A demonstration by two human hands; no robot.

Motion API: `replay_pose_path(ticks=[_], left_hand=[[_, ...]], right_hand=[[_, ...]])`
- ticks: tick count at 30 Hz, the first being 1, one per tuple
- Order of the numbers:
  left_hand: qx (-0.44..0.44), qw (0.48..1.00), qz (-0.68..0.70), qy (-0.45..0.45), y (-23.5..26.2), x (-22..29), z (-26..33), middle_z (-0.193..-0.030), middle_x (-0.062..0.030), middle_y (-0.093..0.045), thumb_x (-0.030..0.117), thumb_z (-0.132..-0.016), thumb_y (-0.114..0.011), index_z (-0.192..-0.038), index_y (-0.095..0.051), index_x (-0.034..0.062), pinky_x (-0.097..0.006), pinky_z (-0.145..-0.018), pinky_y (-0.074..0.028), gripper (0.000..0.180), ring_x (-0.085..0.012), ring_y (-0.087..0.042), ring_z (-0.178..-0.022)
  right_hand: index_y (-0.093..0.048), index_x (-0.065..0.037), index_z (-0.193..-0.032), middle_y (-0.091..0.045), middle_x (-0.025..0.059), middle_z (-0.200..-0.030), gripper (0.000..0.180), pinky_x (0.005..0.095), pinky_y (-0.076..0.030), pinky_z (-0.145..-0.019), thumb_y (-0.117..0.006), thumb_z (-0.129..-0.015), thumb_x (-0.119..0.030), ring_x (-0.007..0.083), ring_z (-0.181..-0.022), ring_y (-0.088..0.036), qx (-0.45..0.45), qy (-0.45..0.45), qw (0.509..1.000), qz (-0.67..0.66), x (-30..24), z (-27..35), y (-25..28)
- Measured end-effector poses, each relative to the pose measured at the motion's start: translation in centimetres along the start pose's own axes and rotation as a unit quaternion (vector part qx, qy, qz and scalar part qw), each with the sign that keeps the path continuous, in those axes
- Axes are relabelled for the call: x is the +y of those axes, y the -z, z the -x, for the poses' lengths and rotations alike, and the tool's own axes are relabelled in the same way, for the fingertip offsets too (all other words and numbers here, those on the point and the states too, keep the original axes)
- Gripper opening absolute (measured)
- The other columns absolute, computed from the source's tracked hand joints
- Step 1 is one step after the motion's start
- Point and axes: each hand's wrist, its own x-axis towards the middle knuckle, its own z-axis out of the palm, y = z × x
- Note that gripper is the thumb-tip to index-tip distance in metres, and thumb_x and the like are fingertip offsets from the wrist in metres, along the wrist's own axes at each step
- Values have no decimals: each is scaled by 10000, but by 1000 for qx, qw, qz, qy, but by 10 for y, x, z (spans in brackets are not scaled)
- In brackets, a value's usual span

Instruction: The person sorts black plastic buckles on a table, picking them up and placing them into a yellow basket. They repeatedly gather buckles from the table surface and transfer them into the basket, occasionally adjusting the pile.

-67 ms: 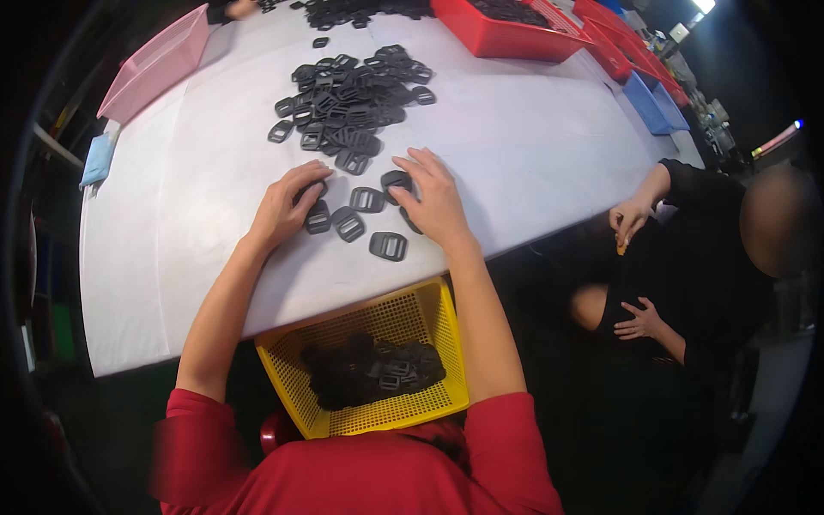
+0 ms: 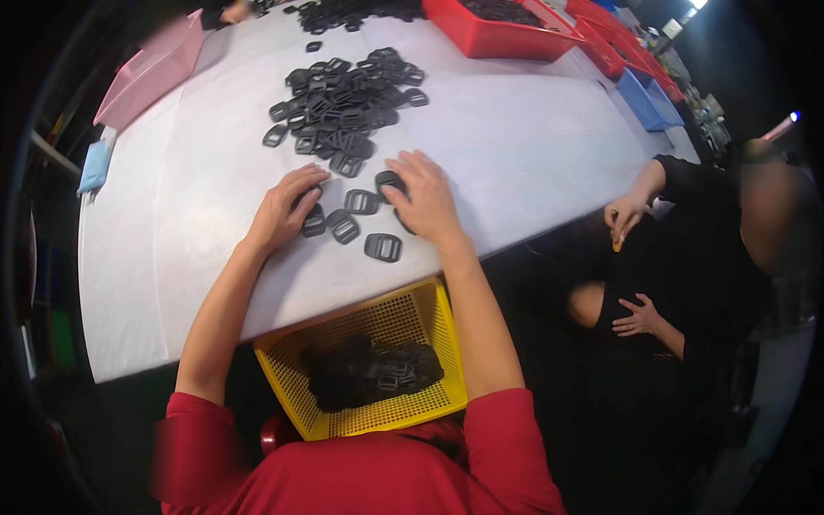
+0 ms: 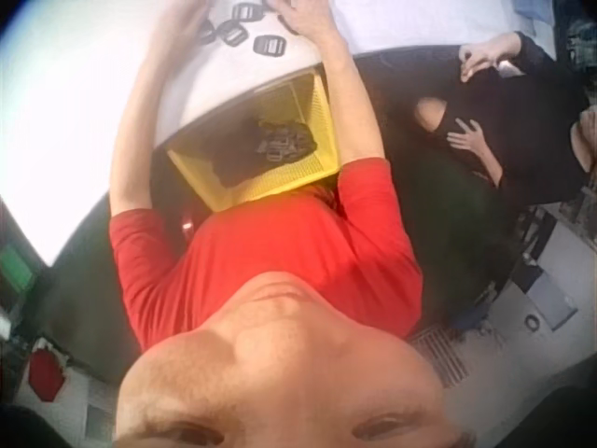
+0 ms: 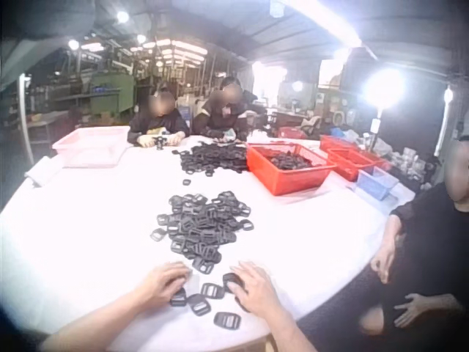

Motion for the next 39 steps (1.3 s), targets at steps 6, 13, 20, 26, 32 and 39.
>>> replay_pose_path(ticks=[6,13,20,26,32,39], left_hand=[[-70,990,-108,-60,-8,12,12,-1432,-161,-447,205,-948,-531,-1368,-471,28,-451,-1157,-255,460,-333,-360,-1378],[-64,995,-34,-69,-18,55,48,-1397,-212,-454,115,-932,-524,-1344,-467,-30,-437,-1117,-321,441,-381,-402,-1330],[-91,992,71,-53,-6,92,112,-1343,-227,-493,12,-895,-531,-1272,-539,-36,-436,-1077,-380,380,-393,-456,-1284],[-23,991,128,14,23,95,111,-1119,-163,-643,65,-929,-544,-1105,-650,43,-387,-930,-487,207,-338,-609,-1078],[153,978,2,143,39,-34,8,-1330,-222,-507,244,-982,-497,-1360,-444,27,-422,-1086,-343,439,-362,-434,-1292],[176,967,-118,142,14,-112,-91,-1316,-228,-519,356,-987,-459,-1363,-446,12,-439,-1080,-342,510,-369,-451,-1273]], right_hand=[[-527,-103,-1347,-501,125,-1411,436,500,-258,-1134,-514,-964,-311,296,-1359,-403,-48,32,997,54,-32,16,-30],[-522,-12,-1315,-542,154,-1336,430,458,-328,-1105,-521,-952,-242,323,-1302,-457,-5,34,999,-27,-73,54,-27],[-579,-5,-1250,-591,178,-1247,360,417,-414,-1029,-578,-927,-165,334,-1199,-538,3,67,992,-109,-111,119,-7],[-642,-48,-1136,-645,142,-1075,257,409,-481,-909,-609,-900,-145,341,-1034,-596,-41,36,985,-161,-121,110,31],[-255,-78,-1492,-359,293,-1421,909,530,-224,-1134,-722,-797,-432,455,-1352,-290,-36,-40,998,26,-52,11,-13],[-123,-76,-1528,-236,289,-1504,1159,535,-113,-1168,-700,-714,-664,427,-1429,-161,-74,-94,988,97,-47,-71,-69]])
